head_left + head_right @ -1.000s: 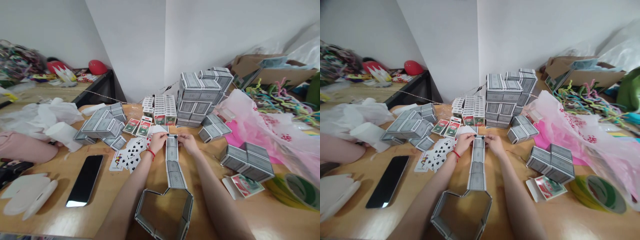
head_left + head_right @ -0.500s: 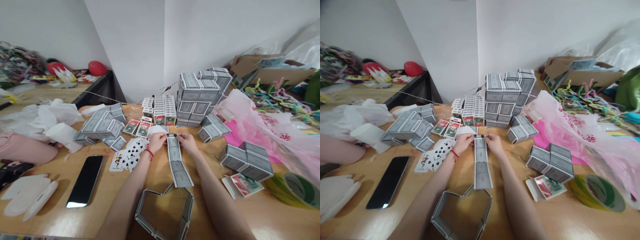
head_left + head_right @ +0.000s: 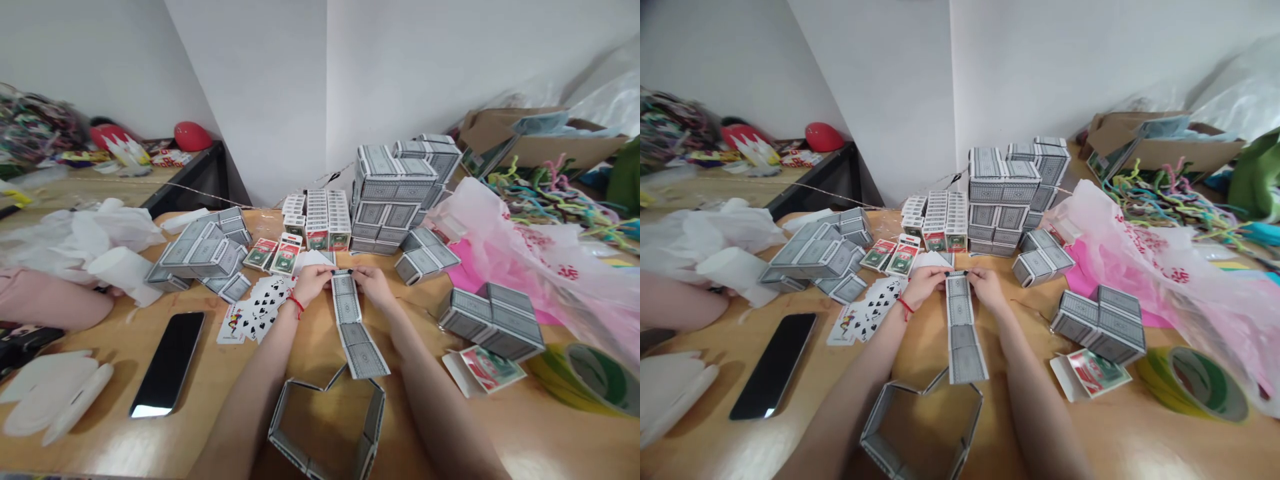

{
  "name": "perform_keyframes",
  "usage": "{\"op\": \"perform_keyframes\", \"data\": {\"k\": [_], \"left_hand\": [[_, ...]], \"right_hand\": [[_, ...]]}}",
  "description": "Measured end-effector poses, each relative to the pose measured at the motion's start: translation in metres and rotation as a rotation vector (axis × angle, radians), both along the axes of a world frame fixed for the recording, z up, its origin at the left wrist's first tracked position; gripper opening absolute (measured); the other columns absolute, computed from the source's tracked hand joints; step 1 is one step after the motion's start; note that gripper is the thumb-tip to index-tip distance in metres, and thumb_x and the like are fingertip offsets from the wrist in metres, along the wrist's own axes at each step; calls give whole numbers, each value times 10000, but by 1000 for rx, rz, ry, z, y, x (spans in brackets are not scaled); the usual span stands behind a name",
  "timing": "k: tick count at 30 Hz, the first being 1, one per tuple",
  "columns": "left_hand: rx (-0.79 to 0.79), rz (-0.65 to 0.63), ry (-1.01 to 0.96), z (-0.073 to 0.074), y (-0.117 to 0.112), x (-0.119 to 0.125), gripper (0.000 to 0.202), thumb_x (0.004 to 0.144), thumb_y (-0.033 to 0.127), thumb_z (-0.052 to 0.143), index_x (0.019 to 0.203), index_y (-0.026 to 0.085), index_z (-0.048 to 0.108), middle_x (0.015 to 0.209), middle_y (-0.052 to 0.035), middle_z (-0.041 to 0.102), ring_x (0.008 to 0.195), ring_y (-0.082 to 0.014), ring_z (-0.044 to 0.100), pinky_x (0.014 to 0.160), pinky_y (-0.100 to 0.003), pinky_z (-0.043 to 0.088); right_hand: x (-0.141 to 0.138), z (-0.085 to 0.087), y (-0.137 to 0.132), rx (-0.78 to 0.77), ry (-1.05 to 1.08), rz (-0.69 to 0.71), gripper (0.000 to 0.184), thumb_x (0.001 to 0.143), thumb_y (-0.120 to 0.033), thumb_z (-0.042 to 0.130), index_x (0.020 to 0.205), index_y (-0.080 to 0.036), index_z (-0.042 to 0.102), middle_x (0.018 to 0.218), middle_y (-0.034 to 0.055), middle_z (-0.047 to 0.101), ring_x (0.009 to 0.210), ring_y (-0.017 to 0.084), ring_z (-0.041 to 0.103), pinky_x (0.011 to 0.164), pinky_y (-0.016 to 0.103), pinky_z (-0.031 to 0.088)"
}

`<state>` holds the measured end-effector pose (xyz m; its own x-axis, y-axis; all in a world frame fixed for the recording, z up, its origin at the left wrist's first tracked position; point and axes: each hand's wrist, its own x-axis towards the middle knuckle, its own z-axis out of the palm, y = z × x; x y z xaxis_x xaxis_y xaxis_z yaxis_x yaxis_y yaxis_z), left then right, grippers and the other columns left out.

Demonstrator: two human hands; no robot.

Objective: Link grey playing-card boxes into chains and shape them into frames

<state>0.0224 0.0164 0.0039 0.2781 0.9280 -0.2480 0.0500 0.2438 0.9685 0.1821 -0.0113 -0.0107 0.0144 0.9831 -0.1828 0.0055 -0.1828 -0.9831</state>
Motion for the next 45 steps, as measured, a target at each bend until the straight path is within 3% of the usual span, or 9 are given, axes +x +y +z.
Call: {"op": "perform_keyframes", "data": {"k": [5, 12, 16, 19, 25, 29, 34, 40, 45], "left_hand": [[-19, -56, -151, 2, -1, -5, 308, 748, 129, 523, 1033, 115, 638, 894, -74, 689, 704, -125, 633, 684, -264, 528], [197, -124, -98, -3, 0, -4, 526, 609, 91, 672, 1120, 130, 554, 1157, -114, 590, 979, -191, 591, 841, -302, 479], [195, -249, -96, -5, 1, -4, 458, 628, 174, 693, 1063, 111, 562, 1034, -108, 636, 906, -184, 606, 822, -307, 475], [180, -312, -41, -6, 1, -6, 298, 662, 264, 674, 903, 106, 599, 856, -63, 659, 766, -156, 609, 725, -276, 481], [202, -282, 65, -8, 1, -4, 269, 690, 382, 631, 663, 128, 545, 608, 14, 580, 583, -107, 527, 545, -209, 415], [226, -202, 63, -6, -1, -2, 266, 691, 377, 625, 656, 125, 551, 583, 22, 545, 547, -81, 483, 502, -182, 380], [0, -73, -86, 4, -7, -7, 325, 725, 398, 594, 916, 136, 584, 775, -27, 620, 647, -122, 569, 510, -204, 448], [-252, -353, -451, 15, -12, -14, 400, 781, 370, 543, 1126, 170, 506, 908, -96, 657, 758, -201, 643, 646, -314, 508], [-400, -497, -368, 13, -15, -13, 370, 835, 353, 457, 1102, 112, 540, 766, -113, 675, 658, -217, 650, 594, -313, 500]], "right_hand": [[0, 4, 0, -60, 236, -33, 224, 623, -379, 641, 702, -174, 599, 577, 5, 599, 516, 135, 546, 514, 258, 448], [-2, 5, 2, -22, 339, -109, 321, 604, -433, 679, 795, -188, 593, 610, 13, 622, 532, 145, 583, 502, 259, 452], [-4, 5, 2, 35, 345, -156, 348, 622, -471, 669, 827, -203, 582, 625, 1, 617, 538, 138, 577, 508, 257, 456], [-4, 5, 1, 71, 330, -173, 351, 633, -489, 658, 822, -205, 574, 641, -7, 612, 527, 123, 557, 510, 252, 453], [-6, 10, -1, 155, 285, -152, 337, 650, -418, 664, 894, -213, 553, 716, -6, 631, 564, 113, 537, 516, 228, 429], [-7, 10, -1, 220, 308, -111, 546, 610, -299, 698, 1107, -260, 477, 770, -18, 646, 634, 130, 569, 558, 234, 439], [-1, 4, 4, 250, 346, -357, 502, 604, -291, 671, 1074, -283, 494, 894, -12, 628, 713, 133, 578, 537, 221, 443], [4, 2, 8, 331, 420, -547, 351, 617, -303, 660, 898, -282, 451, 885, -43, 572, 728, 105, 563, 591, 226, 473], [0, 15, 2, 235, 528, -432, 323, 592, -292, 675, 844, -251, 478, 873, 3, 622, 784, 170, 593, 630, 291, 486]]}}
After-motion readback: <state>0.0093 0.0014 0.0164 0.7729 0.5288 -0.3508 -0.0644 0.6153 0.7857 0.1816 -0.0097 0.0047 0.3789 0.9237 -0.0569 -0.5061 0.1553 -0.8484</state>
